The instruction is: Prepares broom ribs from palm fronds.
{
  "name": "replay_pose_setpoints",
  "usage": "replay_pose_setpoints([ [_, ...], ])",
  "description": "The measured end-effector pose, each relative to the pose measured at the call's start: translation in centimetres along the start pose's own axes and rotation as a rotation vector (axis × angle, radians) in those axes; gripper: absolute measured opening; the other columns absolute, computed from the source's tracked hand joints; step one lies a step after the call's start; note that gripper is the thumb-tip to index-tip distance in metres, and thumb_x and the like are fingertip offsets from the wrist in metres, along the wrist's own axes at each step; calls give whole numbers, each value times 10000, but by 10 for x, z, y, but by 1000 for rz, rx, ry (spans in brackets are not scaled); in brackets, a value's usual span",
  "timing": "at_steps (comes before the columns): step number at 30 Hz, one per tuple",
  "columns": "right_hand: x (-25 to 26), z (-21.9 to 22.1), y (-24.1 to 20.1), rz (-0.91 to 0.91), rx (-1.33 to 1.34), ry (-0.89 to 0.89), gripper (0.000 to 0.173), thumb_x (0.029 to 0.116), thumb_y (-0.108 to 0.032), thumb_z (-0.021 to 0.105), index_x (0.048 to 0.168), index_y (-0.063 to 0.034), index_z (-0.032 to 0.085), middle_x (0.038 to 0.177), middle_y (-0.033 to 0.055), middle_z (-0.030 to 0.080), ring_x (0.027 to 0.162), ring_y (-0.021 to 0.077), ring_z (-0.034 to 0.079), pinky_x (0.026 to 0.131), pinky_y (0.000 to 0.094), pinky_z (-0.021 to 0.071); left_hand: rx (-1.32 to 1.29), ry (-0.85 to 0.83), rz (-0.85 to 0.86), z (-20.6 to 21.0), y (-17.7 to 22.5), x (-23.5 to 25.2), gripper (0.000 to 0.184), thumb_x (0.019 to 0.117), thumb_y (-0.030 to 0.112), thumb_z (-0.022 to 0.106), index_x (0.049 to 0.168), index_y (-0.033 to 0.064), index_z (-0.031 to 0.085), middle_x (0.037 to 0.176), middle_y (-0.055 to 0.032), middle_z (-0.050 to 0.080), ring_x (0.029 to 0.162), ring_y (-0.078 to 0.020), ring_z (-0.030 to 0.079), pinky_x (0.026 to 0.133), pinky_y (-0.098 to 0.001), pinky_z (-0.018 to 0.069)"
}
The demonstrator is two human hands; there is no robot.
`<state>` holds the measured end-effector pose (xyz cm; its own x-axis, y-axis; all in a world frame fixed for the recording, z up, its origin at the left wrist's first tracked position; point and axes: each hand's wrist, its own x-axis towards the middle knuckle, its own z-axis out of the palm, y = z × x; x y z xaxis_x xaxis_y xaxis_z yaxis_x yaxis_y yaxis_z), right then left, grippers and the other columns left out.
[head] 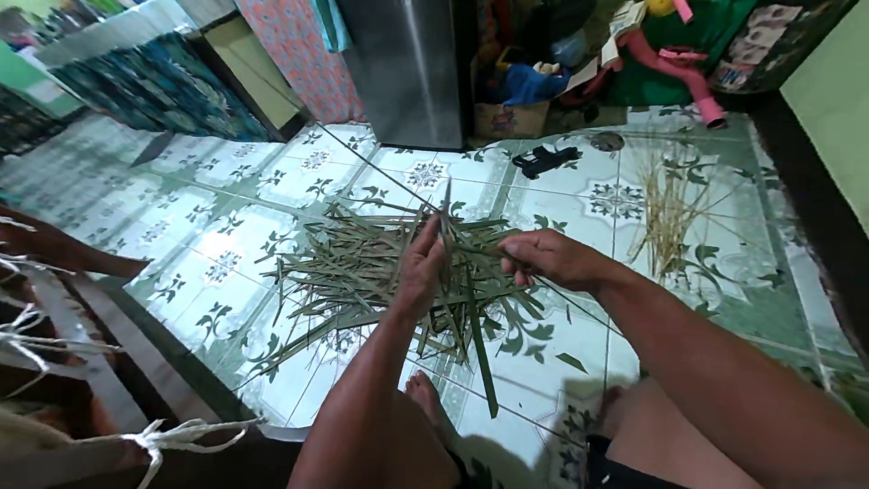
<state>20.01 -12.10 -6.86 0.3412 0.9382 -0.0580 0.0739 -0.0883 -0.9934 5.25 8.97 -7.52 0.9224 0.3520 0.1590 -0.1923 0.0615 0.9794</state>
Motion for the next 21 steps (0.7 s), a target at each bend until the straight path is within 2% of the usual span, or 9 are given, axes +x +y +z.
replay_pose_setpoints([
  [3, 0, 2, -3, -30, 78, 64, 228, 1071, -158, 492, 1089, -40, 686, 788, -29, 664, 578, 24, 579, 531, 165, 498, 6, -54, -34, 8, -4, -1, 512, 1058, 142, 485, 1558, 84, 393, 725, 4, 598, 559, -66, 541, 544, -236, 504],
  [6, 0, 1, 0, -48, 47, 116, 174, 1045, -137, 549, 1018, -45, 694, 774, -34, 655, 561, 5, 542, 516, 150, 466, 27, -78, -53, 12, -5, 0, 512, 1051, 121, 484, 1553, 73, 394, 710, 15, 592, 545, -46, 528, 525, -212, 483],
  [9, -2, 3, -1, -102, -77, 181, 177, 1028, -146, 573, 1016, -40, 715, 765, -40, 646, 559, -3, 529, 522, 159, 460, 107, -38, -76, 14, 5, 1, 491, 1062, 113, 474, 1549, 99, 413, 739, 27, 600, 545, -30, 513, 524, -199, 472],
  [13, -8, 3, -4, -177, -282, 250, 197, 1021, -176, 584, 1003, -50, 735, 757, -41, 637, 582, -16, 527, 553, 166, 470, 29, 141, 0, -6, 14, 13, 463, 1078, 211, 487, 1538, 199, 435, 700, 38, 550, 510, -41, 496, 498, -214, 486],
  [15, -8, 3, -2, -193, -313, 250, 202, 1021, -193, 587, 1000, -57, 736, 754, -46, 635, 582, -21, 524, 555, 168, 470, 3, 187, 20, -10, 14, 14, 467, 1074, 214, 500, 1537, 192, 439, 679, 31, 542, 502, -51, 500, 492, -226, 490],
  [18, -10, 0, 0, -188, -342, 227, 217, 1025, -214, 580, 993, -66, 735, 747, -48, 622, 584, -19, 514, 555, 173, 459, 24, 150, 27, -8, 13, 10, 499, 1065, 191, 491, 1554, 147, 403, 704, 28, 563, 514, -54, 517, 493, -222, 494],
  [21, -13, -3, 1, -191, -344, 195, 217, 1028, -206, 578, 993, -65, 740, 737, -59, 618, 580, -31, 506, 549, 157, 446, 6, 188, 19, -19, 22, 10, 495, 1075, 245, 495, 1557, 194, 393, 680, 53, 539, 510, -41, 507, 496, -216, 491],
])
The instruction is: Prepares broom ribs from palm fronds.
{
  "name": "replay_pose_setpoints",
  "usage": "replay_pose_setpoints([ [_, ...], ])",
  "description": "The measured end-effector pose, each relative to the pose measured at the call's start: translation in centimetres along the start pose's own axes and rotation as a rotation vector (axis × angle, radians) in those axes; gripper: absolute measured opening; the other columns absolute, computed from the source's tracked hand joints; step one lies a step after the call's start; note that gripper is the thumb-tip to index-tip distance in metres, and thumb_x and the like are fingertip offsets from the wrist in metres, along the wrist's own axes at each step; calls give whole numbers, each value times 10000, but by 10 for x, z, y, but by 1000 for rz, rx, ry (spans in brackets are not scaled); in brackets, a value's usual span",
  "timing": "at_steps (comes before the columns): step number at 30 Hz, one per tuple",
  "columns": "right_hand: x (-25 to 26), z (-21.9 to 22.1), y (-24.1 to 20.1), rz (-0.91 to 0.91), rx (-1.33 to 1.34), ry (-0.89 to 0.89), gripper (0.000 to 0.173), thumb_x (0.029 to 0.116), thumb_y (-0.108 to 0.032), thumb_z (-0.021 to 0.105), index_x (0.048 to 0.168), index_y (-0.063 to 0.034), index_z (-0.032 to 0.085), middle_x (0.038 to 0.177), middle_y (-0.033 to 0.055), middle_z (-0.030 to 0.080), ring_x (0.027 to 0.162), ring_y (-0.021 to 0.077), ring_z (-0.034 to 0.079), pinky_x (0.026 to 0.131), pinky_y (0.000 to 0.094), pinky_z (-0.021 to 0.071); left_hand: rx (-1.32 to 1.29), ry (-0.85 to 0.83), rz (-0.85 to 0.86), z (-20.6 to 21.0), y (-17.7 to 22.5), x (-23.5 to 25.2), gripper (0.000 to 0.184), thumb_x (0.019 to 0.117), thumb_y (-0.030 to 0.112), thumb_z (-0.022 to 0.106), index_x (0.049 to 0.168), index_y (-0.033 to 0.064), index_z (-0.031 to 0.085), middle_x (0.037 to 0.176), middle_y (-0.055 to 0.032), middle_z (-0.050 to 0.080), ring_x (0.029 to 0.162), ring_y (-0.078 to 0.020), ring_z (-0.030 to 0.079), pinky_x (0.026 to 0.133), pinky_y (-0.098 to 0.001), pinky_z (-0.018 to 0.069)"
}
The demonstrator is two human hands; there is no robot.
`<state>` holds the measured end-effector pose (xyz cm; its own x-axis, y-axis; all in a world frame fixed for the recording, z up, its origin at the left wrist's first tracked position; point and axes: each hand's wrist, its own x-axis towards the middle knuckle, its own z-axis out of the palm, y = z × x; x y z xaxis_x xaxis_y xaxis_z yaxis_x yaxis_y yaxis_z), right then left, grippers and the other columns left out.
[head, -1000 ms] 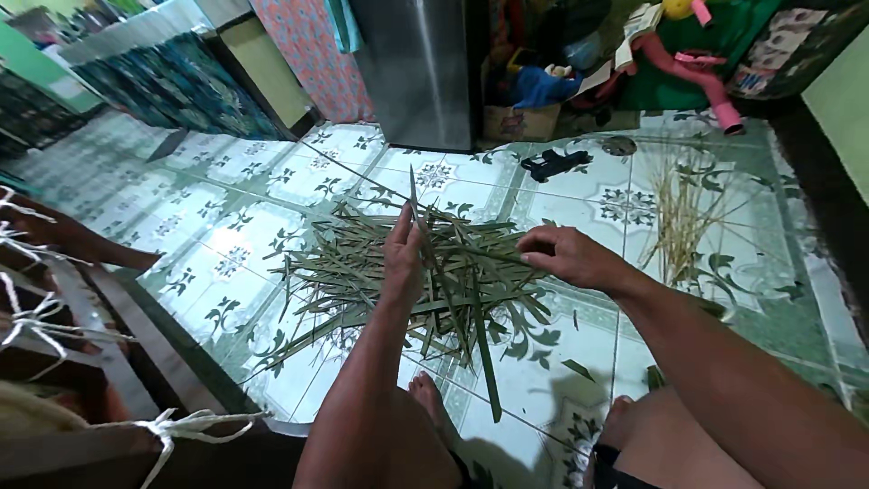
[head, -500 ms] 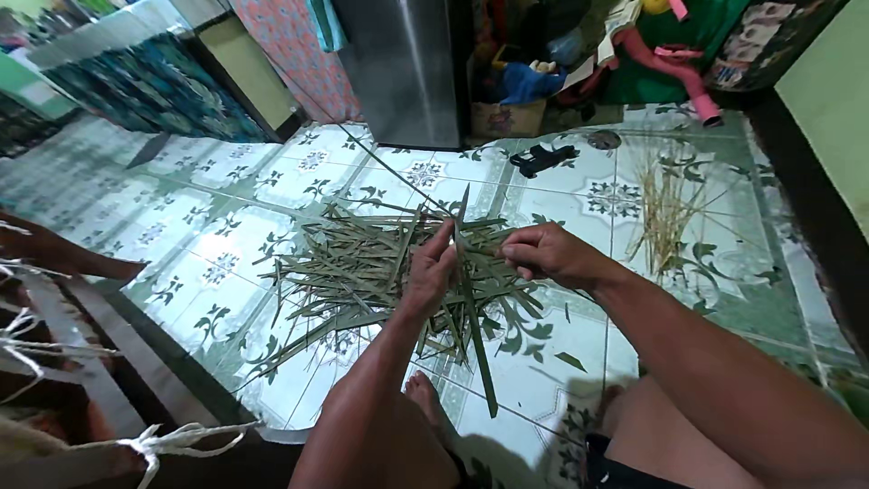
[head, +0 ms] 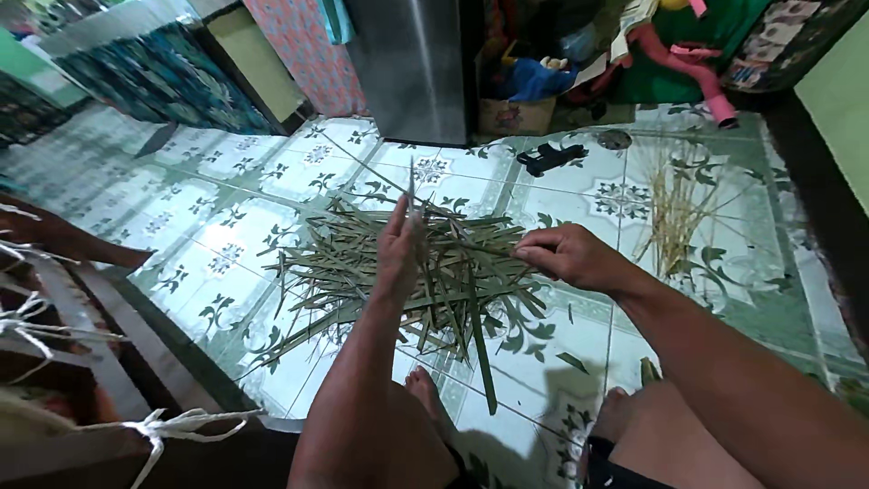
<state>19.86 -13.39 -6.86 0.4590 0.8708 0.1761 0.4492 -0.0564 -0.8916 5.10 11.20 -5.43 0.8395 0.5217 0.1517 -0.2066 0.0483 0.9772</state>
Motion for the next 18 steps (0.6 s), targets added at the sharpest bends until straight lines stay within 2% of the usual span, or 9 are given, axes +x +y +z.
replay_pose_setpoints([
  [2, -1, -1, 1, -11, -15, -25, 219, 1030, -202, 568, 989, -66, 735, 732, -65, 607, 578, -39, 495, 549, 147, 436, -36, 53, 33, -9, 6, 5, 502, 1076, 231, 480, 1562, 171, 369, 660, 57, 521, 493, -44, 500, 476, -217, 483],
  [5, -3, -6, 3, -16, -49, -52, 234, 1032, -215, 559, 1003, -65, 736, 744, -56, 617, 586, -38, 500, 556, 151, 438, -69, 137, 63, -22, 14, 10, 439, 1094, 251, 447, 1530, 204, 413, 654, 68, 490, 478, -39, 474, 456, -205, 458],
  [9, -5, -10, 5, -25, -63, -70, 244, 1034, -231, 553, 997, -78, 740, 724, -74, 606, 567, -50, 491, 533, 140, 427, -85, 174, 86, -37, 16, 12, 443, 1095, 250, 453, 1533, 202, 402, 652, 62, 493, 471, -42, 478, 443, -196, 454],
  [14, -4, -8, 6, 2, -63, -42, 247, 1043, -230, 550, 1007, -76, 740, 725, -69, 617, 568, -44, 500, 540, 148, 440, -23, 54, 48, -25, 6, 2, 427, 1088, 302, 460, 1513, 269, 433, 688, 66, 515, 492, -38, 481, 469, -211, 472],
  [18, -2, -5, 7, -2, -75, -11, 245, 1036, -229, 554, 1002, -75, 741, 727, -66, 616, 569, -42, 495, 542, 152, 438, 25, -84, -61, 4, 0, -5, 482, 1061, 189, 505, 1538, 166, 436, 693, 31, 551, 502, -43, 497, 475, -205, 469],
])
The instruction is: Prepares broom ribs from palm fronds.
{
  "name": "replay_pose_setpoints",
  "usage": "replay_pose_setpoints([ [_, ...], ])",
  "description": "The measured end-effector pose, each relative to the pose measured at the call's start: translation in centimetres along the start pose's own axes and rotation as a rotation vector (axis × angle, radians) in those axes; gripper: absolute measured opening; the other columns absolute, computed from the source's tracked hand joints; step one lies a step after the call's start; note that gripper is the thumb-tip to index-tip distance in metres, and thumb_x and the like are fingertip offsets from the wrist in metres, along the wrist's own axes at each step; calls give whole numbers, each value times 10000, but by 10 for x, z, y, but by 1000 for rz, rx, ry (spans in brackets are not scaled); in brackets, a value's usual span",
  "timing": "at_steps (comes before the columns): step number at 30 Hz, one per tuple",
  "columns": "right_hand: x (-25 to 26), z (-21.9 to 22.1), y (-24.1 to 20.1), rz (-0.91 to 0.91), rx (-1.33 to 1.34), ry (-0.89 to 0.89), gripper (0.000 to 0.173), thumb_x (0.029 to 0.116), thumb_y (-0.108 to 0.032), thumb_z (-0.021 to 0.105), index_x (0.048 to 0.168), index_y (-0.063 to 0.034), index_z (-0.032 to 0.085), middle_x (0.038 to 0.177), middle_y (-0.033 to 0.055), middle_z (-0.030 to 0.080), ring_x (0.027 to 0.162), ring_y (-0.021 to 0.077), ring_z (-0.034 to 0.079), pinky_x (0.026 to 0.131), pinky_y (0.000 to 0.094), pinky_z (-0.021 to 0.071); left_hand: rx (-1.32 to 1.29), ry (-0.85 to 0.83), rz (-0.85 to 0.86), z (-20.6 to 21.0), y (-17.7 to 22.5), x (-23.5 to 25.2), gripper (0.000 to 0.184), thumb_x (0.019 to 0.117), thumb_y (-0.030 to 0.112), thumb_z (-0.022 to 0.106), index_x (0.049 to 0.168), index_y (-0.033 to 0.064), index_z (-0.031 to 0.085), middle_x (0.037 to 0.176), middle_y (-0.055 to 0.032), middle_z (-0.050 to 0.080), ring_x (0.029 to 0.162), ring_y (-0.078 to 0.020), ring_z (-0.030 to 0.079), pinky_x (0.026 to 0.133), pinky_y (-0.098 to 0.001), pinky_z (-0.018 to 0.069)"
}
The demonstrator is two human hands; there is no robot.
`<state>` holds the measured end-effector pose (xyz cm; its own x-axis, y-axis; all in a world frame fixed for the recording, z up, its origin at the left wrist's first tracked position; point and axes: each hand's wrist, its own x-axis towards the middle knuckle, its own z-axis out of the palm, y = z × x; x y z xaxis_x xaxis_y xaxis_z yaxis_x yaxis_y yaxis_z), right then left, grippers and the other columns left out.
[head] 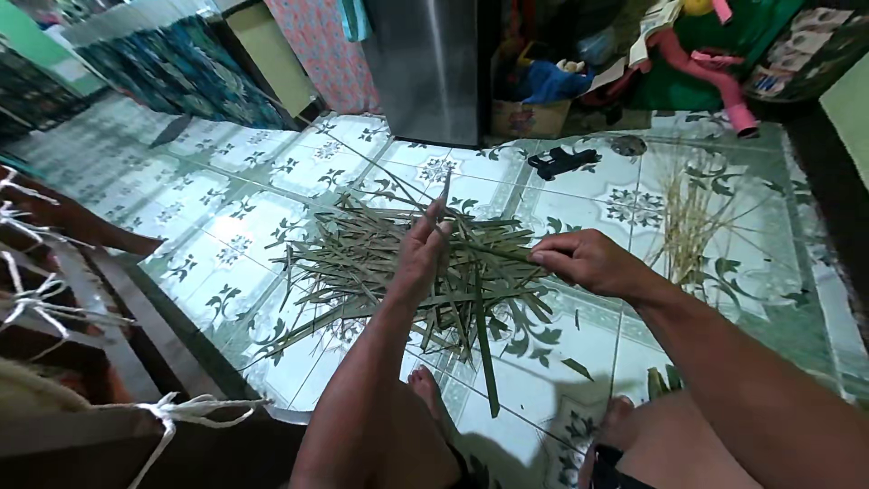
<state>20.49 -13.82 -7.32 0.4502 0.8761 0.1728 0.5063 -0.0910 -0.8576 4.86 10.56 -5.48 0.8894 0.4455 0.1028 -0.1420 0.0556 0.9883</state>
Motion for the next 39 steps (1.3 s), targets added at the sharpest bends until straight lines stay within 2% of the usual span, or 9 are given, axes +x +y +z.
replay_pose_setpoints([
  [3, -2, -2, 0, -30, -31, 8, 235, 1026, -223, 564, 991, -71, 739, 744, -65, 617, 583, -56, 484, 552, 137, 423, -10, 56, 24, -6, 10, 4, 436, 1079, 199, 459, 1515, 183, 456, 689, 47, 543, 499, -35, 490, 473, -198, 464],
  [7, -7, -6, 2, -30, -48, 3, 233, 1023, -213, 564, 1003, -61, 740, 790, -41, 635, 606, -38, 497, 562, 151, 431, -31, 131, 66, -27, 9, 3, 425, 1084, 295, 476, 1508, 300, 459, 717, 51, 524, 482, -32, 457, 449, -185, 440],
  [11, -9, -9, 1, -31, -53, -7, 230, 1023, -215, 565, 1007, -67, 740, 799, -47, 636, 610, -42, 497, 564, 148, 430, -59, 155, 116, -31, 14, 5, 442, 1083, 210, 459, 1524, 205, 433, 700, 47, 543, 481, -39, 485, 452, -197, 463],
  [14, -9, -9, 1, -52, -60, -16, 235, 1022, -219, 562, 996, -73, 744, 811, -52, 641, 622, -50, 500, 573, 139, 429, -63, 189, 155, -44, 16, 8, 453, 1083, 247, 479, 1530, 214, 415, 700, 59, 536, 482, -31, 487, 450, -192, 466],
  [20, -8, -8, 0, -97, -66, -37, 243, 1019, -232, 566, 989, -69, 743, 799, -60, 637, 614, -62, 493, 557, 125, 418, -42, 314, 182, -54, 21, 9, 508, 1080, 196, 470, 1569, 131, 345, 689, 58, 526, 496, -52, 513, 477, -223, 502],
  [24, -8, -11, 4, -115, -57, -31, 244, 1013, -240, 566, 978, -77, 744, 799, -61, 629, 616, -57, 490, 554, 128, 411, -32, 373, 209, -69, 26, 8, 474, 1090, 251, 465, 1550, 182, 374, 683, 69, 516, 491, -45, 504, 474, -221, 494],
  [32, -12, -22, 12, -141, -87, -47, 253, 1005, -253, 561, 976, -77, 740, 811, -55, 633, 634, -57, 502, 571, 126, 424, -28, 447, 256, -104, 32, 4, 472, 1094, 252, 431, 1556, 189, 355, 617, 82, 470, 469, -54, 489, 458, -230, 480],
  [35, -14, -26, 15, -155, -107, -60, 273, 1013, -271, 549, 980, -80, 740, 802, -53, 625, 641, -48, 505, 581, 137, 431, -23, 450, 253, -115, 33, -4, 449, 1095, 281, 434, 1536, 236, 368, 636, 94, 457, 476, -38, 472, 463, -214, 469],
  [39, -16, -33, 21, -168, -109, -75, 280, 1017, -273, 538, 978, -79, 736, 822, -48, 635, 649, -48, 518, 592, 134, 446, -49, 522, 261, -126, 41, -8, 453, 1099, 230, 426, 1542, 191, 342, 605, 84, 473, 455, -49, 496, 443, -222, 486],
])
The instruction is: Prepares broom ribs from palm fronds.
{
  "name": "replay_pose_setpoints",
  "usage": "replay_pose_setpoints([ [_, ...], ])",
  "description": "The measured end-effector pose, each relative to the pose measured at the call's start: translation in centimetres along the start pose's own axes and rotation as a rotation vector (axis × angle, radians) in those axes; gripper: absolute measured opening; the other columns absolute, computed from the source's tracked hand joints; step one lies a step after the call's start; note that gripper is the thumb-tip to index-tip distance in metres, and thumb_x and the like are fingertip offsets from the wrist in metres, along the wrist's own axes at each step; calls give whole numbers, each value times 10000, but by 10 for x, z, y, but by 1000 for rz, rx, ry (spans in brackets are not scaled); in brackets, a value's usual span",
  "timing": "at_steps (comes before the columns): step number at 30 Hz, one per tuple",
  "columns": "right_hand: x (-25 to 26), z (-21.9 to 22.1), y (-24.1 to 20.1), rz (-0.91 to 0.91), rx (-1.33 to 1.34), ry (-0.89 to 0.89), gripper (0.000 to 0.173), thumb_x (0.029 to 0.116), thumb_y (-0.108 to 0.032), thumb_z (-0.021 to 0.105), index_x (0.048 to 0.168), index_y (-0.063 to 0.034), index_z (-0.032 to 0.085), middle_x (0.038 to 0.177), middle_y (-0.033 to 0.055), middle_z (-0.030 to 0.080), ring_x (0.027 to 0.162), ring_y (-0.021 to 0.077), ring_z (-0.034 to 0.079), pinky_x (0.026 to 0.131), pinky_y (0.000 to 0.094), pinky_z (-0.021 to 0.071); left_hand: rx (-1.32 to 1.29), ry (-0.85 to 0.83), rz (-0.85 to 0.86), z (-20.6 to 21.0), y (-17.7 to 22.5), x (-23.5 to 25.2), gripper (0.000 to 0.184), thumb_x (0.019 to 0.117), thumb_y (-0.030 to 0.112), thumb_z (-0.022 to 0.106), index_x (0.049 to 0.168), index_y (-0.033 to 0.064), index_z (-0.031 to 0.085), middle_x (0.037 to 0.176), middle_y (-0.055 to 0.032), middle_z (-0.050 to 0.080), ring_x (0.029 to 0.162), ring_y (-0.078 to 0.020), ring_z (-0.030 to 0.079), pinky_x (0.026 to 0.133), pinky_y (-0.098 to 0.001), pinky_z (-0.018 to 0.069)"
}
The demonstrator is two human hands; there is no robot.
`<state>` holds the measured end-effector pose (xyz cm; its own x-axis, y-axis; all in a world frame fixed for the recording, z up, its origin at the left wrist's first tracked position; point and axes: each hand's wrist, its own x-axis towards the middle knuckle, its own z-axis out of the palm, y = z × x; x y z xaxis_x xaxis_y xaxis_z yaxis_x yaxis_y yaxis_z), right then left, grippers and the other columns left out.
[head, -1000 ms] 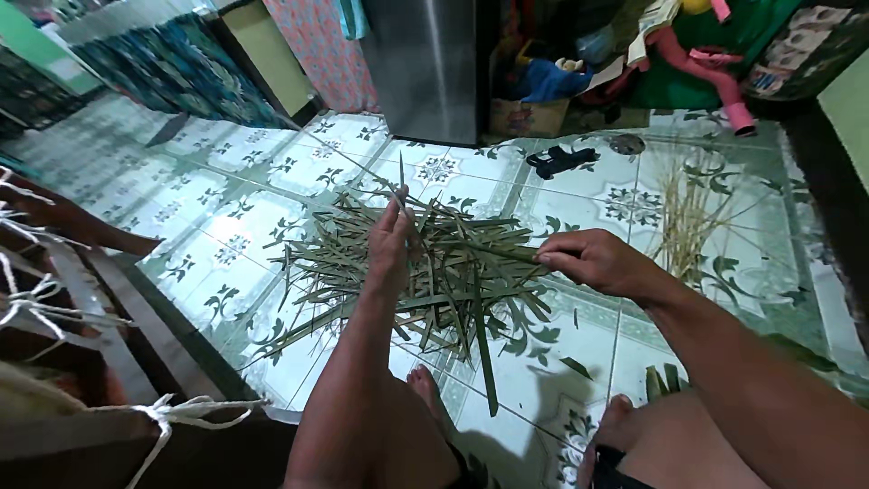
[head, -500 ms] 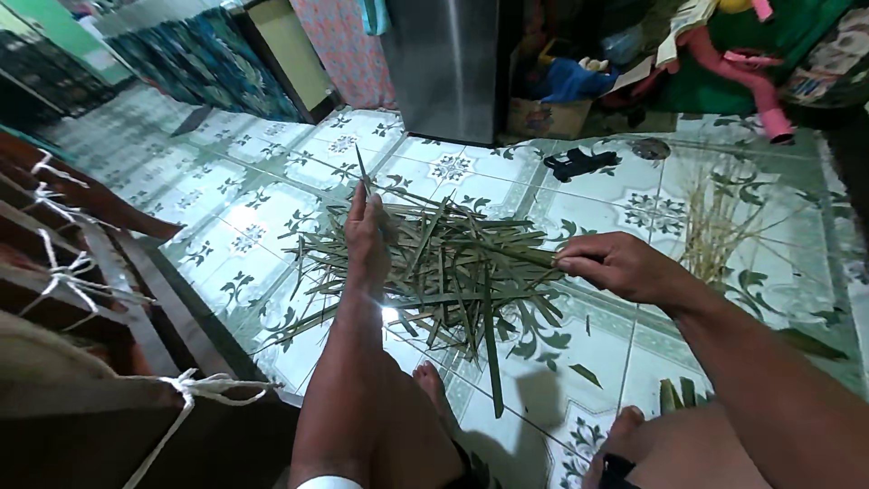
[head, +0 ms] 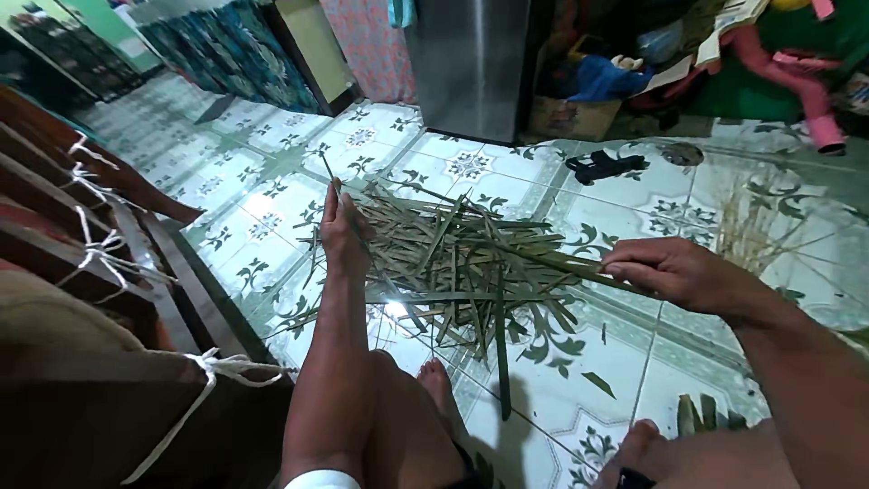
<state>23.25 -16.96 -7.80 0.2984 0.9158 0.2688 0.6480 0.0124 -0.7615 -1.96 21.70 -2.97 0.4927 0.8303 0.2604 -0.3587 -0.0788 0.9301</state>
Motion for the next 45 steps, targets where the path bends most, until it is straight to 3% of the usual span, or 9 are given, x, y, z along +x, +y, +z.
replay_pose_setpoints([
  [17, -37, -38, 31, 180, -51, -40, 266, 999, -306, 538, 969, -144, 747, 782, -90, 637, 592, -33, 509, 533, 162, 421, -70, 80, 24, -36, 11, 11, 366, 1127, 309, 338, 1489, 271, 378, 601, 96, 441, 449, -38, 472, 444, -210, 475],
  [23, -59, -68, 42, 482, -18, 151, 248, 1029, -206, 542, 1087, -17, 692, 793, 3, 621, 606, 36, 533, 580, 234, 481, 19, 222, -58, -50, -4, 21, 357, 1115, 372, 370, 1466, 304, 383, 648, 104, 439, 457, -31, 451, 446, -199, 452],
  [25, -53, -63, 36, 538, 12, 204, 223, 1046, -168, 543, 1110, -8, 685, 831, 15, 634, 612, 32, 538, 587, 222, 487, 233, 137, -71, -45, -23, 19, 437, 1103, 349, 408, 1520, 223, 376, 717, 72, 481, 496, -44, 478, 470, -217, 464],
  [28, -35, -47, 23, 565, 15, 252, 189, 1034, -144, 585, 1104, -6, 694, 784, 43, 625, 587, 73, 529, 583, 272, 488, 633, -109, -67, -29, -54, 17, 380, 1091, 330, 458, 1373, 84, 526, 766, -30, 555, 562, -122, 533, 534, -326, 512],
  [30, -23, -37, 16, 549, 34, 281, 150, 1024, -113, 600, 1061, 0, 692, 762, 56, 617, 579, 92, 532, 580, 286, 498, 819, -231, -72, -12, -64, 10, 370, 1084, 296, 478, 1323, 20, 541, 876, -149, 627, 659, -241, 603, 628, -453, 550],
  [31, -18, -32, 14, 537, 50, 290, 143, 1021, -106, 604, 1050, 2, 692, 750, 52, 610, 573, 91, 531, 574, 281, 500, 850, -267, -81, -1, -65, 4, 362, 1088, 287, 468, 1319, 15, 528, 898, -162, 635, 681, -259, 614, 645, -463, 552],
  [37, 13, -2, 2, 456, 101, 280, 170, 1027, -147, 601, 1020, -6, 695, 753, 52, 616, 572, 97, 539, 573, 294, 511, 574, -530, -128, 66, -62, -32, 364, 1098, 378, 419, 1157, 57, 580, 692, -13, 525, 530, -114, 514, 513, -298, 495],
  [41, 30, 20, -15, 388, 177, 218, 187, 1023, -177, 597, 1029, -25, 705, 786, 35, 635, 581, 77, 540, 570, 276, 505, 448, -832, -191, 118, -55, -68, 371, 1081, 255, 474, 1402, 78, 532, 692, 8, 535, 539, -81, 494, 513, -258, 461],
  [45, 38, 30, -28, 340, 350, 147, 155, 1009, -160, 600, 916, -72, 687, 682, -38, 586, 530, 24, 503, 508, 193, 450, 263, -941, -282, 136, -51, -78, 387, 1082, 233, 463, 1445, 110, 516, 655, 35, 513, 516, -54, 480, 489, -212, 437],
])
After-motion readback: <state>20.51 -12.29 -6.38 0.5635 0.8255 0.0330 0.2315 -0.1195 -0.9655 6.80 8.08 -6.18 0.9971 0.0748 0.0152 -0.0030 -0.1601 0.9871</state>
